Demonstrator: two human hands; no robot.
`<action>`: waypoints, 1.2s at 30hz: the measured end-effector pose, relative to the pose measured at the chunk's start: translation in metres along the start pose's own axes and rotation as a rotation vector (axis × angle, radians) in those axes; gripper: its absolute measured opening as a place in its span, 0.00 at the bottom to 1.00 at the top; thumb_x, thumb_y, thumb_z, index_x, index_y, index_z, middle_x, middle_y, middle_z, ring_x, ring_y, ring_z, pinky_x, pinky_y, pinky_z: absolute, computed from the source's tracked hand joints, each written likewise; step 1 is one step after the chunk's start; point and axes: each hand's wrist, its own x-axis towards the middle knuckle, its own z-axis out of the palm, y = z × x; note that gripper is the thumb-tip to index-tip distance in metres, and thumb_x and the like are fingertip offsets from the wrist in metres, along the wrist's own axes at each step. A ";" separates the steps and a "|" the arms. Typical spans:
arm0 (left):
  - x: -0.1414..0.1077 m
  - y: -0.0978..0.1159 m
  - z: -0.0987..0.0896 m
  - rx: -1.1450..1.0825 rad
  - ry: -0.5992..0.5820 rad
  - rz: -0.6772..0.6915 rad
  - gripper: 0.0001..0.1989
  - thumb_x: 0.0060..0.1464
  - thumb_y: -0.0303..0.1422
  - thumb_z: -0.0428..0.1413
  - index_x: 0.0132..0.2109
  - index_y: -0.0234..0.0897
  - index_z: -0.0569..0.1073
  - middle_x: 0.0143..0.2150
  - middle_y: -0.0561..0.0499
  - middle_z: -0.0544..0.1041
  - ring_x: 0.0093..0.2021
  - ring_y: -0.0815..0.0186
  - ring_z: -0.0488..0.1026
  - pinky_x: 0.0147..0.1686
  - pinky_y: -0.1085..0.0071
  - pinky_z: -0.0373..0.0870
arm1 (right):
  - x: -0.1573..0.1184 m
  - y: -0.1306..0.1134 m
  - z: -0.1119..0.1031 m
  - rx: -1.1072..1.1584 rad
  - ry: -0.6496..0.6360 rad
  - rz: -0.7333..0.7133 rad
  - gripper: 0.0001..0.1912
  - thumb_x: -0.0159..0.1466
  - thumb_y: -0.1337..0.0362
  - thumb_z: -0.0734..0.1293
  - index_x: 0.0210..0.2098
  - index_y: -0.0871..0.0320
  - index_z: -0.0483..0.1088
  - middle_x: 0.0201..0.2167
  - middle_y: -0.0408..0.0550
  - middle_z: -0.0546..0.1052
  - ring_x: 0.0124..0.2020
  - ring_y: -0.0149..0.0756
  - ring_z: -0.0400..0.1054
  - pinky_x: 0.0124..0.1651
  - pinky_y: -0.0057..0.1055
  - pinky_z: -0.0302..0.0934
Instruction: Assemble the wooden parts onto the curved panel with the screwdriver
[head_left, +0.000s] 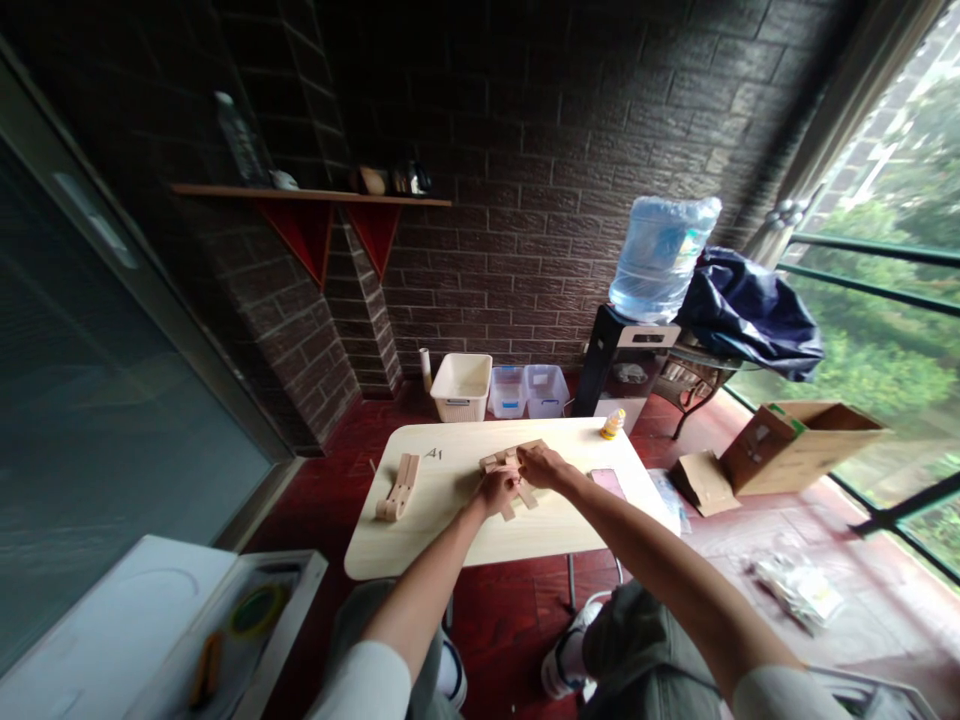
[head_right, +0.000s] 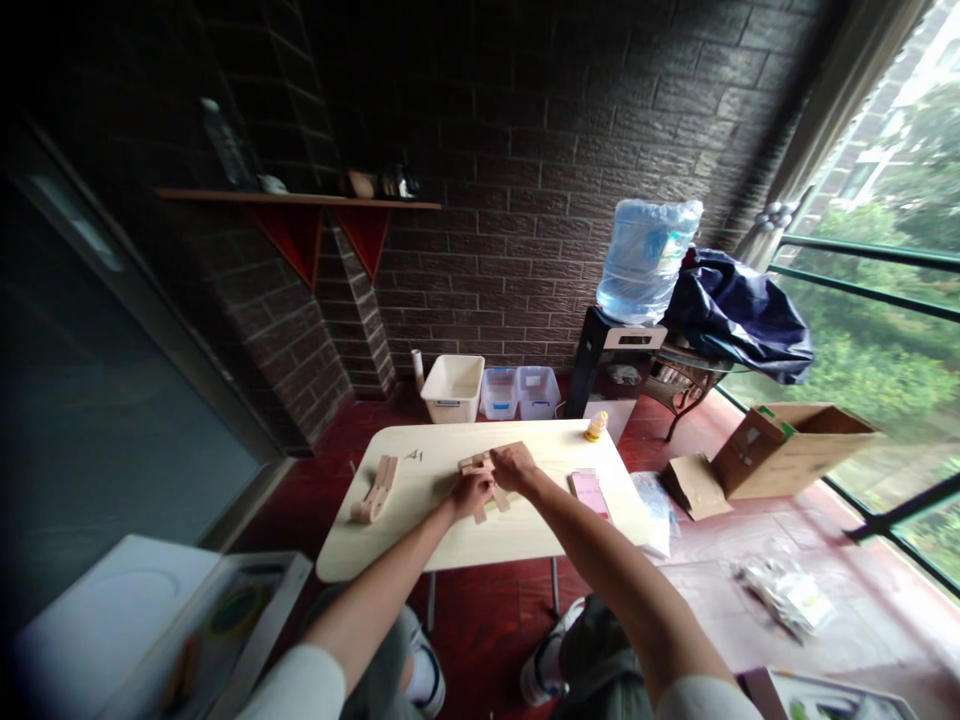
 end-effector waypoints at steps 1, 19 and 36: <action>-0.002 0.001 0.000 -0.008 0.016 -0.013 0.04 0.49 0.25 0.61 0.31 0.38 0.75 0.40 0.47 0.82 0.49 0.58 0.77 0.59 0.59 0.71 | 0.000 0.001 -0.001 0.002 0.001 -0.001 0.17 0.70 0.64 0.63 0.56 0.62 0.71 0.49 0.61 0.81 0.49 0.45 0.77 0.43 0.31 0.66; -0.075 0.018 0.020 -0.776 0.260 -0.729 0.33 0.51 0.42 0.68 0.59 0.37 0.64 0.35 0.49 0.78 0.27 0.67 0.77 0.32 0.69 0.76 | -0.005 0.001 -0.001 -0.038 -0.009 -0.023 0.15 0.70 0.64 0.62 0.54 0.62 0.72 0.49 0.62 0.81 0.48 0.46 0.78 0.44 0.33 0.68; -0.129 0.030 -0.013 0.188 0.139 -0.444 0.22 0.58 0.42 0.59 0.57 0.39 0.73 0.56 0.40 0.75 0.60 0.51 0.72 0.58 0.58 0.68 | -0.060 -0.025 0.026 -0.012 -0.015 -0.150 0.16 0.70 0.63 0.62 0.54 0.61 0.71 0.45 0.61 0.82 0.45 0.47 0.78 0.44 0.35 0.67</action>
